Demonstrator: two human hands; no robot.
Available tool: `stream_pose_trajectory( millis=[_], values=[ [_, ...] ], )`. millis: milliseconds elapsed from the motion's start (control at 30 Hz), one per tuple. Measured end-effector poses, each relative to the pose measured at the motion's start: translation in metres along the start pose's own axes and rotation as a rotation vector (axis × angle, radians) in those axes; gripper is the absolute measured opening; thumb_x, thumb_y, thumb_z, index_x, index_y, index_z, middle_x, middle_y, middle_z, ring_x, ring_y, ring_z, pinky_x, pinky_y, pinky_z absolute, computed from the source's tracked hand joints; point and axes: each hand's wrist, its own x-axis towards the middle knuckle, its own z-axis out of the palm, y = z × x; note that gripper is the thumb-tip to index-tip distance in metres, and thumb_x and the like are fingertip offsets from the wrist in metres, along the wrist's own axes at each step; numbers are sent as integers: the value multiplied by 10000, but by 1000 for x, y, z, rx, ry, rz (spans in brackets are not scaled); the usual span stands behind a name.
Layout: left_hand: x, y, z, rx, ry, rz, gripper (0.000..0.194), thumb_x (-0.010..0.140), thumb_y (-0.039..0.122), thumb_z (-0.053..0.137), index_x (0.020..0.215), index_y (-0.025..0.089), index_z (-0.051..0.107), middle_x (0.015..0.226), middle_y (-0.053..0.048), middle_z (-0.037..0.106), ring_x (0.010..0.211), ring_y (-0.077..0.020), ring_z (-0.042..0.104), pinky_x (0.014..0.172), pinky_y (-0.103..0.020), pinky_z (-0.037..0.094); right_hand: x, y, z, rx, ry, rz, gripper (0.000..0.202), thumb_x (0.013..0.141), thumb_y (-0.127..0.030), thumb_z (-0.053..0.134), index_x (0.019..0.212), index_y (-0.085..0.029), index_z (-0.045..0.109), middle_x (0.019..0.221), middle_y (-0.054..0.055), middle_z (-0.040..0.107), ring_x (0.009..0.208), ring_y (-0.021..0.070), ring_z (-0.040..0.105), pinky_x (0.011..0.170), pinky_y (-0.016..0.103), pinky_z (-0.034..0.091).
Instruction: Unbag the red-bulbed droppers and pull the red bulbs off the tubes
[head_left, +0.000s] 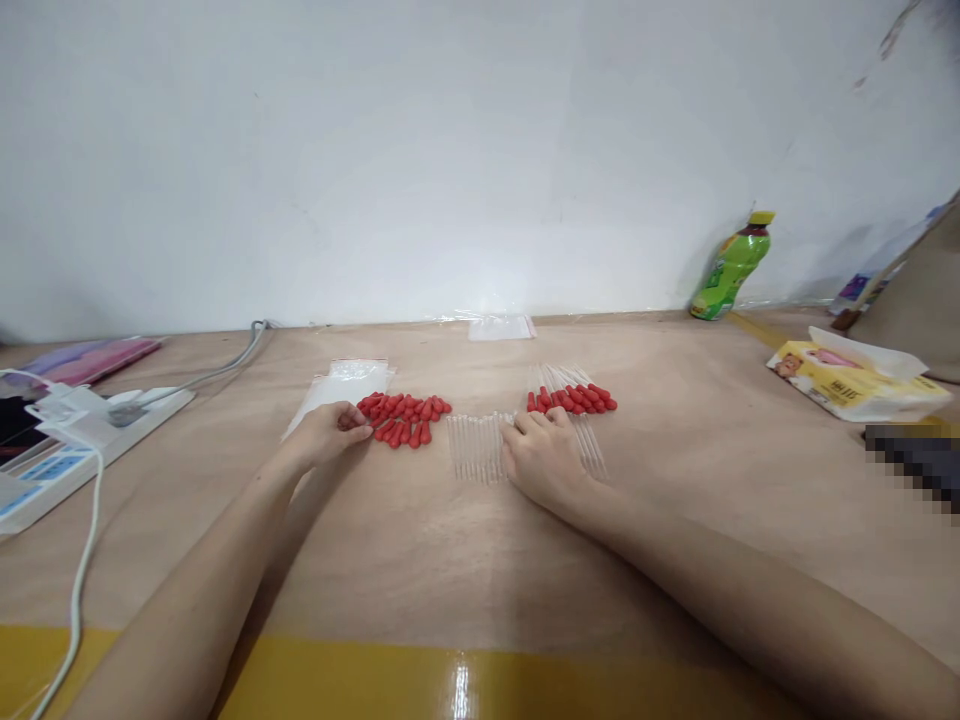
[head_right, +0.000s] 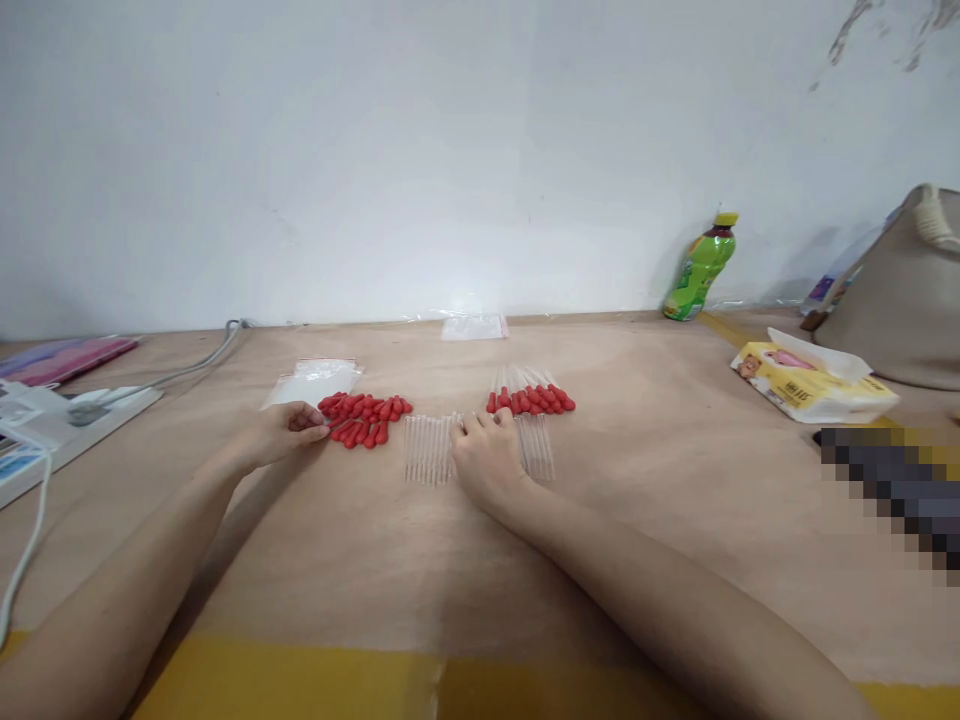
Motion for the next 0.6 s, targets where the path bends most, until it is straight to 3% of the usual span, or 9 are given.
stream_pose_trajectory(
  millis=[233, 367, 433, 533, 600],
  values=[
    [-7, 12, -5, 116, 46, -20, 363, 648, 531, 547, 777, 194, 585, 744, -26, 637, 704, -201, 593, 571, -259, 416, -5, -7, -2, 85, -26, 31, 369, 795, -476, 480, 733, -143, 626, 777, 92, 619, 746, 204, 518, 716, 380, 245],
    [-10, 19, -5, 269, 177, -4, 337, 705, 512, 520, 778, 186, 566, 745, -46, 625, 693, -214, 581, 544, -264, 383, -6, -2, -7, 104, -36, 66, 437, 783, -548, 464, 791, -147, 639, 812, 96, 619, 746, 207, 522, 725, 378, 251],
    [-12, 24, -2, 336, 317, 80, 298, 744, 472, 509, 793, 181, 556, 748, -51, 619, 709, -218, 573, 571, -276, 386, -4, 6, -10, 99, -35, 100, 400, 800, -512, 464, 819, -155, 645, 820, 88, 619, 743, 198, 525, 720, 366, 250],
    [-17, 38, 9, 347, 561, 320, 233, 804, 397, 481, 803, 177, 555, 778, -54, 602, 757, -210, 559, 656, -297, 406, 1, 28, -11, 74, -32, 204, 293, 834, -384, 446, 802, -177, 650, 798, 60, 618, 728, 175, 526, 707, 348, 238],
    [-23, 51, 23, 295, 643, 494, 203, 833, 347, 463, 789, 174, 561, 775, -52, 589, 764, -194, 544, 704, -300, 416, 5, 45, -10, 55, -43, 297, 266, 831, -343, 444, 756, -185, 645, 768, 47, 609, 727, 170, 524, 686, 336, 226]
  ],
)
